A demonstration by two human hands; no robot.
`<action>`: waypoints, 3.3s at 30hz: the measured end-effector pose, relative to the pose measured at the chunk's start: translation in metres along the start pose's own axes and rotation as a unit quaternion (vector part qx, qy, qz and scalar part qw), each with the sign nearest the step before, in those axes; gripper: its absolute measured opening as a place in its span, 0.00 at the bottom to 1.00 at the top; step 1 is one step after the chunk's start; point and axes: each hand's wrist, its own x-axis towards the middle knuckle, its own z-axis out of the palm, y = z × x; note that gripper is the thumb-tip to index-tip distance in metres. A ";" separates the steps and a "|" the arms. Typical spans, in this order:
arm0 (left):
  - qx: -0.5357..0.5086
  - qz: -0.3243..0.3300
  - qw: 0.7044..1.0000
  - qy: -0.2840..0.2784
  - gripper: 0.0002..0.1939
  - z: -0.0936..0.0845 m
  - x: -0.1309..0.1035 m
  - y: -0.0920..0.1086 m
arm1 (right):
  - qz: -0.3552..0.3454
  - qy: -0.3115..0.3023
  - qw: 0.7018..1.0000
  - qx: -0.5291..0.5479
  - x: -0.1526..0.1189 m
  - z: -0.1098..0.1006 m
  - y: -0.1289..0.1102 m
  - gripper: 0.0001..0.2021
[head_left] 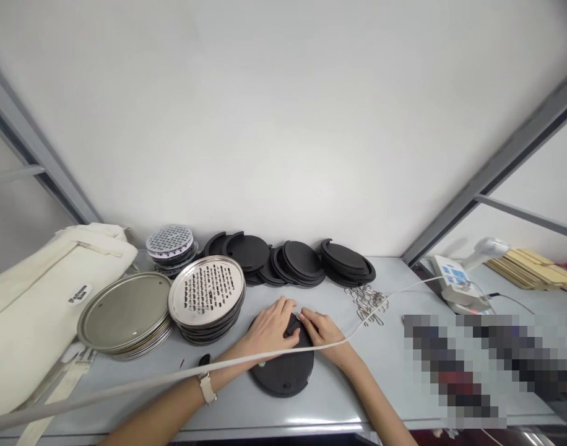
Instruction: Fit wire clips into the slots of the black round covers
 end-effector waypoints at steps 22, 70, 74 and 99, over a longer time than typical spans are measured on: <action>-0.223 0.071 0.971 0.047 0.07 0.010 0.019 -0.019 | -0.022 0.041 0.998 -0.043 -0.001 0.010 0.018 0.12; -0.173 0.100 0.978 0.058 0.06 0.004 0.021 -0.023 | 0.084 0.170 0.982 0.003 0.018 0.021 -0.003 0.16; -0.182 0.091 0.978 0.046 0.06 0.003 0.019 -0.021 | 0.101 0.267 0.955 -0.076 -0.002 0.034 -0.023 0.11; -0.231 0.013 0.969 0.086 0.06 0.002 0.015 -0.026 | -0.078 0.043 0.996 -0.015 0.025 -0.010 0.014 0.16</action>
